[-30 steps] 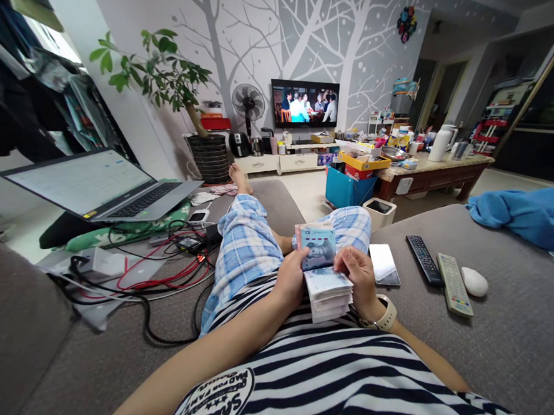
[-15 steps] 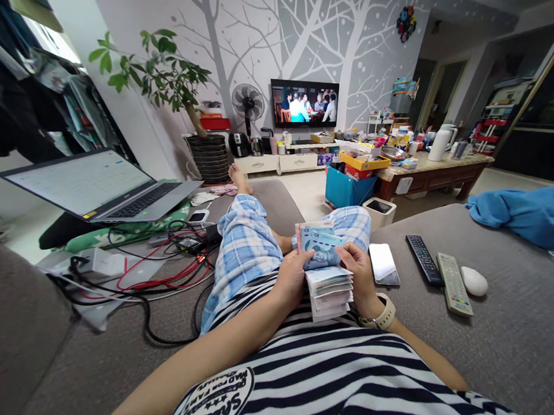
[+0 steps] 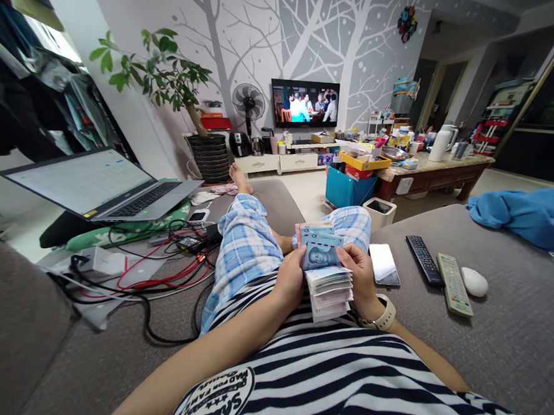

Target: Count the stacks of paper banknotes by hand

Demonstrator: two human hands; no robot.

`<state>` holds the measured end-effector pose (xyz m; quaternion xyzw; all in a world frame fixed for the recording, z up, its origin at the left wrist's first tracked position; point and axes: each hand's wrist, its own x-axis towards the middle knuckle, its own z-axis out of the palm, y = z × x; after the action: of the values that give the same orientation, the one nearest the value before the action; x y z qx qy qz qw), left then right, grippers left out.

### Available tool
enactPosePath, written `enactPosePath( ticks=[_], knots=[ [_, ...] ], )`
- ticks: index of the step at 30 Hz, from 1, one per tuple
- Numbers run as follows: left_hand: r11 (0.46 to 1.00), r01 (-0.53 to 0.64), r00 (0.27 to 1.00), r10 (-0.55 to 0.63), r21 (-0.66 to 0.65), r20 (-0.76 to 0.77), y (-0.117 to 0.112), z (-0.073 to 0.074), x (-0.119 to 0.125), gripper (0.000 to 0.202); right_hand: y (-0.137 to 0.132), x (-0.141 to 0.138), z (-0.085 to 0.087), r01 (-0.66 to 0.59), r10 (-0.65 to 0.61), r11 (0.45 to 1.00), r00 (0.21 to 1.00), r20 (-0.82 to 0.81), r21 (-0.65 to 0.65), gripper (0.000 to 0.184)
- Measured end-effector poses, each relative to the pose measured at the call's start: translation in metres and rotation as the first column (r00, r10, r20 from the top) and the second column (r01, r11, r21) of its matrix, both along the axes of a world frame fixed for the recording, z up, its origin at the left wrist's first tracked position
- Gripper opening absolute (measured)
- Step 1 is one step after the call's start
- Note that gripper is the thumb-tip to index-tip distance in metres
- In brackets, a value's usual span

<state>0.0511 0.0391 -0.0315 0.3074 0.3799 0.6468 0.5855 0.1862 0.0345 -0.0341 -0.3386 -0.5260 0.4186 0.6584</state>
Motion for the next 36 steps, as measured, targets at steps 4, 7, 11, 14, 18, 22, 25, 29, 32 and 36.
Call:
enactPosePath(
  ticks=[4, 7, 11, 14, 18, 22, 25, 29, 32, 36],
  knots=[
    [1.0, 0.008, 0.998, -0.007, 0.011, -0.058, -0.0028, 0.0026, -0.0003, 0.027, -0.0011, 0.0004, -0.0008, -0.008, 0.008, 1.0, 1.0, -0.003, 0.016, 0.035],
    [1.0, -0.029, 0.994, 0.029, 0.004, -0.107, -0.0048, 0.0035, -0.0005, 0.023, -0.0003, 0.0011, -0.0025, -0.016, 0.016, 1.0, 1.0, -0.006, 0.021, 0.03],
    [0.999, -0.049, 0.993, 0.049, -0.004, -0.104, -0.0045, 0.0013, -0.0005, 0.021, 0.0013, 0.0016, -0.0048, -0.025, 0.025, 1.0, 1.0, -0.009, 0.017, 0.026],
    [0.999, -0.027, 0.995, 0.029, 0.017, -0.092, -0.0036, -0.0002, -0.0008, 0.024, 0.0014, 0.0013, -0.0047, -0.024, 0.024, 1.0, 1.0, -0.01, 0.013, 0.026],
    [0.999, -0.046, 0.99, 0.046, 0.004, -0.132, -0.0042, 0.0006, -0.0013, 0.021, 0.0004, 0.0008, -0.0033, -0.019, 0.019, 1.0, 1.0, 0.002, 0.006, 0.026],
    [0.999, -0.049, 0.989, 0.05, 0.006, -0.142, -0.005, 0.0013, -0.0011, 0.021, 0.0004, 0.0011, -0.003, -0.015, 0.015, 1.0, 1.0, 0.005, 0.009, 0.026],
    [0.999, -0.027, 0.992, 0.029, 0.016, -0.119, -0.0052, 0.0011, -0.0006, 0.021, 0.0009, 0.0014, -0.0035, -0.02, 0.019, 1.0, 1.0, 0.009, 0.009, 0.026],
    [0.999, -0.031, 0.99, 0.033, 0.016, -0.138, -0.0062, 0.0022, -0.0004, 0.021, 0.001, 0.0014, -0.004, -0.02, 0.02, 1.0, 1.0, 0.016, 0.006, 0.026],
    [0.999, -0.054, 0.986, 0.054, 0.001, -0.158, -0.0075, 0.0042, -0.0008, 0.021, 0.0005, 0.0014, -0.0034, -0.019, 0.019, 1.0, 1.0, 0.015, 0.006, 0.027],
    [1.0, -0.031, 0.986, 0.03, -0.002, -0.164, -0.008, 0.0055, -0.001, 0.022, -0.001, 0.001, -0.0016, -0.019, 0.018, 1.0, 1.0, 0.009, 0.01, 0.027]
  ],
)
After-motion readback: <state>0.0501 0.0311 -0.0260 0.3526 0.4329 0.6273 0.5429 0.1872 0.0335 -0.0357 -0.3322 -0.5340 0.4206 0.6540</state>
